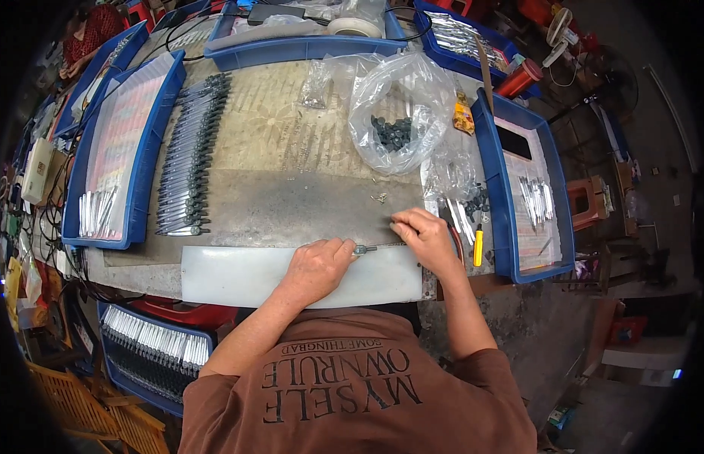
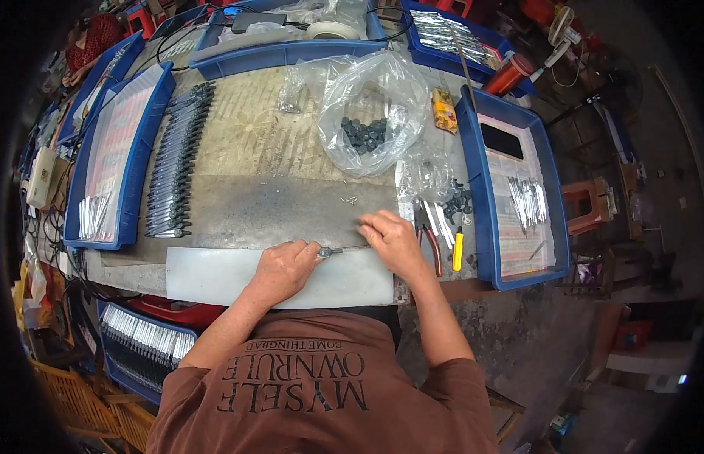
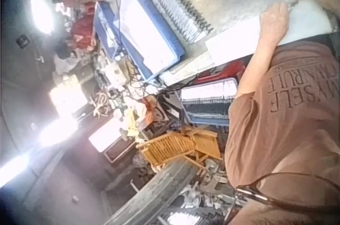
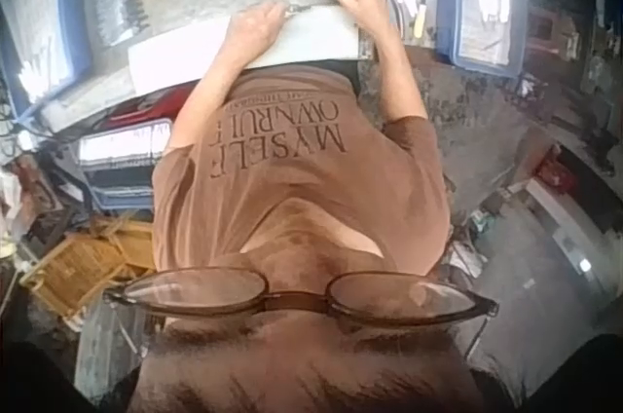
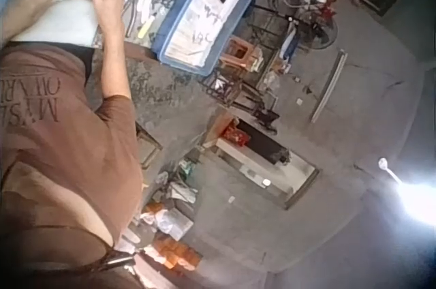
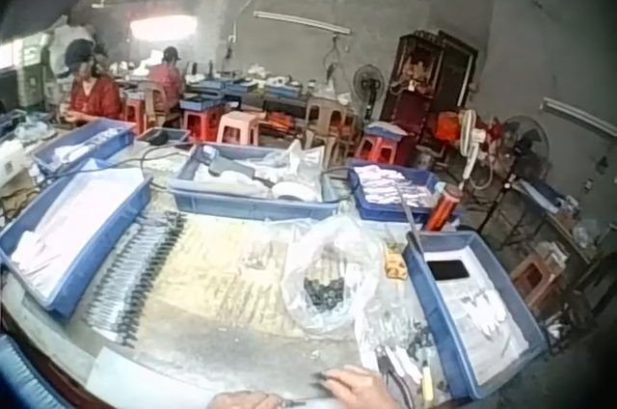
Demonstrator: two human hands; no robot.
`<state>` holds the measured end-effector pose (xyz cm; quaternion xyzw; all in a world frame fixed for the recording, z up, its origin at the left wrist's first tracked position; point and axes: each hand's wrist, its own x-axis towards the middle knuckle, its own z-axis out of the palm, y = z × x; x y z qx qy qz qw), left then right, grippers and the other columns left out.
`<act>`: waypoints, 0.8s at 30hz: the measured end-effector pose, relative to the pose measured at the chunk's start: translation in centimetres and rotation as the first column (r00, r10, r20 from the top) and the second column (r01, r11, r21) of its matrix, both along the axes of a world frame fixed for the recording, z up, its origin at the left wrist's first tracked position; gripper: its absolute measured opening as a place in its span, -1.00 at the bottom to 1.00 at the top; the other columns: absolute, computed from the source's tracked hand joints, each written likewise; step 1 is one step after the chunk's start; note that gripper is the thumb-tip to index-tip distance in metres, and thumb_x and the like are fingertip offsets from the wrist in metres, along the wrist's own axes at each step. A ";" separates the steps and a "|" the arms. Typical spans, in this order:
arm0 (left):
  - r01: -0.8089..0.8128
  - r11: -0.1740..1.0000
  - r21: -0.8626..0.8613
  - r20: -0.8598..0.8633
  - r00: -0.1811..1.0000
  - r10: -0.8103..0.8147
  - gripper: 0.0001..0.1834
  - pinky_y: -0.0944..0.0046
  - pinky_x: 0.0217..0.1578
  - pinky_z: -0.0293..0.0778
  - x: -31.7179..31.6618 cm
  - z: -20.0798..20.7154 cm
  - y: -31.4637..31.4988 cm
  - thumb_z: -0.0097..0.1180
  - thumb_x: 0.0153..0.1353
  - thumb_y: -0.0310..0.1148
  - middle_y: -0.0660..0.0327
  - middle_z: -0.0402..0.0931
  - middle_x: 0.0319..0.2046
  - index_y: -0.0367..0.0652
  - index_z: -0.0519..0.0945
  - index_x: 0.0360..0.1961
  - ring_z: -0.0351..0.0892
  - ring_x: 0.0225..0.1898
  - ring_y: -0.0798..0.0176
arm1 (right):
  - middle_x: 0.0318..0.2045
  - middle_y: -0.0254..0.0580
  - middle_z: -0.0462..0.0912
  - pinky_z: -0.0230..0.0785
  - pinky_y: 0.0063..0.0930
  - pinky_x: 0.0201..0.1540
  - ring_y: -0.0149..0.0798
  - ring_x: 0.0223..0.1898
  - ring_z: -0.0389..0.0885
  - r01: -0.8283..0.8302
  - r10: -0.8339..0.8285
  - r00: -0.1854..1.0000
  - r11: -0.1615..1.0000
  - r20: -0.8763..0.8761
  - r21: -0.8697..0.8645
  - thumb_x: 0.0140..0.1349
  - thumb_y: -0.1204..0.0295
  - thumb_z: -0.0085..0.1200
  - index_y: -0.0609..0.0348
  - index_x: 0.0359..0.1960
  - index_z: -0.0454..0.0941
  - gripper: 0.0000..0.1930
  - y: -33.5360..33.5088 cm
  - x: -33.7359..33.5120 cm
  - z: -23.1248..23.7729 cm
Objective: The person assembles small metal pins into plastic components by hand at a worktable.
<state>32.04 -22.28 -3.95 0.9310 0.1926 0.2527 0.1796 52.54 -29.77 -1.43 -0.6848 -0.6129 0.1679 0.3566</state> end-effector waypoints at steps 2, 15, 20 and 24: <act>-0.005 1.000 -0.007 0.003 1.000 0.005 -0.79 0.24 -0.61 0.41 0.0 0.0 0.0 0.11 -0.03 -0.35 0.21 0.35 -0.61 -0.18 0.43 -0.37 0.47 -0.59 0.19 | -0.51 -0.12 0.54 0.34 -0.48 -0.43 -0.24 -0.48 0.53 0.025 -0.024 0.999 1.000 0.040 -0.019 0.00 0.55 0.11 0.29 -0.37 0.54 -0.87 0.7 0.6 -0.3; -0.009 1.000 -0.016 0.045 0.999 0.009 -0.82 0.23 -0.61 0.40 0.0 -0.3 0.0 0.10 0.00 -0.33 0.22 0.35 -0.62 -0.16 0.43 -0.40 0.47 -0.59 0.19 | -0.51 -0.02 0.53 0.37 -0.26 -0.35 -0.01 -0.42 0.52 0.091 -0.063 0.946 0.993 0.318 -0.075 0.00 0.49 0.09 0.27 -0.46 0.52 -0.90 3.6 0.3 -2.1; -0.014 1.000 -0.007 0.059 0.998 0.014 -0.82 0.24 -0.60 0.40 0.0 -0.3 0.0 0.10 0.00 -0.33 0.22 0.34 -0.63 -0.16 0.43 -0.41 0.46 -0.59 0.20 | -0.54 0.06 0.52 0.41 -0.17 -0.40 0.06 -0.48 0.54 0.103 -0.039 0.890 0.988 0.454 -0.118 0.01 0.49 0.01 0.29 -0.57 0.47 -0.89 4.2 0.2 -2.3; -0.007 1.000 -0.007 0.048 0.999 0.007 -0.83 0.25 -0.60 0.41 0.1 -0.1 0.1 0.10 0.00 -0.33 0.23 0.34 -0.63 -0.16 0.42 -0.43 0.47 -0.59 0.20 | -0.54 0.08 0.52 0.42 -0.16 -0.41 0.08 -0.48 0.54 0.140 -0.048 0.859 0.980 0.510 -0.144 -0.02 0.52 -0.05 0.31 -0.58 0.47 -0.89 4.8 0.0 -2.5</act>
